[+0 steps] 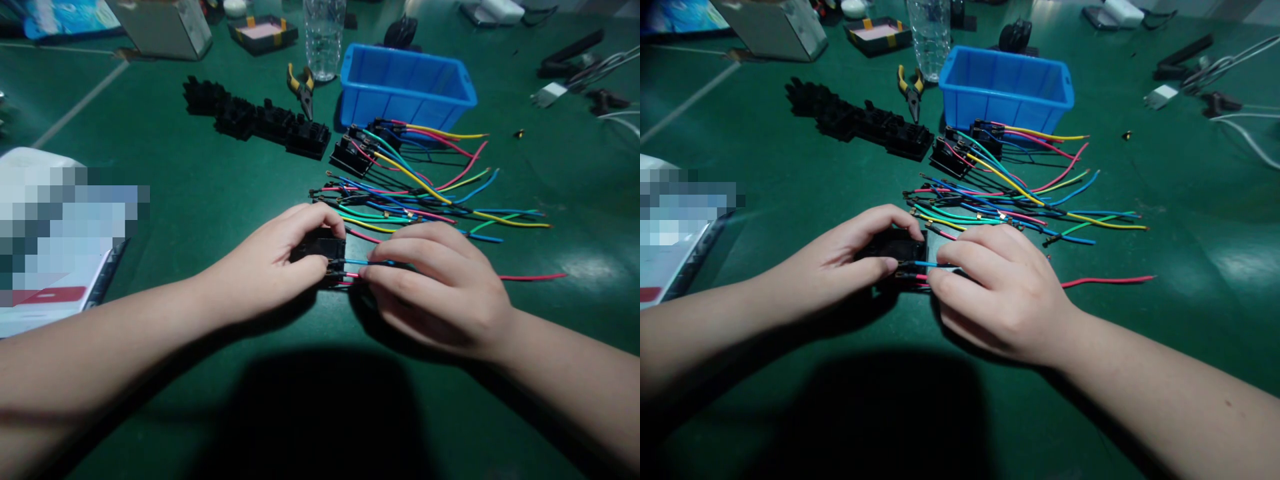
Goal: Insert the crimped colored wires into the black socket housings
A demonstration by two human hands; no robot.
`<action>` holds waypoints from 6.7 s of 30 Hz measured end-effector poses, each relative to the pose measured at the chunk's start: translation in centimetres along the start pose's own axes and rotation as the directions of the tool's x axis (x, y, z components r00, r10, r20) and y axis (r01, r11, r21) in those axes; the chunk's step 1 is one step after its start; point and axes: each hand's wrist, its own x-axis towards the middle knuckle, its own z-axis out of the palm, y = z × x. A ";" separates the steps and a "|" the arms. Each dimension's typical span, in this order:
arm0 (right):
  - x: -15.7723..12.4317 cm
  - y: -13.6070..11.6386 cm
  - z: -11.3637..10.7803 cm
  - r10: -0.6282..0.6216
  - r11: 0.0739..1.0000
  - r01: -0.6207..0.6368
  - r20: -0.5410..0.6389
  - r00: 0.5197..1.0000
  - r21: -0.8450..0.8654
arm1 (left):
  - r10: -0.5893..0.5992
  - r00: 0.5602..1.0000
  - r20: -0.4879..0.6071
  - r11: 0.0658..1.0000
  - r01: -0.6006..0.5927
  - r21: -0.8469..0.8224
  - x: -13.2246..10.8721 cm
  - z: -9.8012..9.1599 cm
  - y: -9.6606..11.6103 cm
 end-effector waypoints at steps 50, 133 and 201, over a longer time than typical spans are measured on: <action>0.4 0.5 0.7 0.408 0.913 -0.404 0.085 0.909 -0.062 | 0.172 0.973 0.154 0.931 -0.211 0.297 -0.1 0.3 -0.7; 0.2 0.7 1.0 0.456 0.878 -0.472 0.159 0.876 0.082 | -0.080 0.975 -0.206 0.964 0.128 0.234 0.6 -0.2 -1.5; 0.4 0.6 1.2 0.416 0.901 -0.434 0.241 0.877 0.021 | -0.090 0.959 -0.270 0.992 0.110 0.058 0.6 -0.1 -1.1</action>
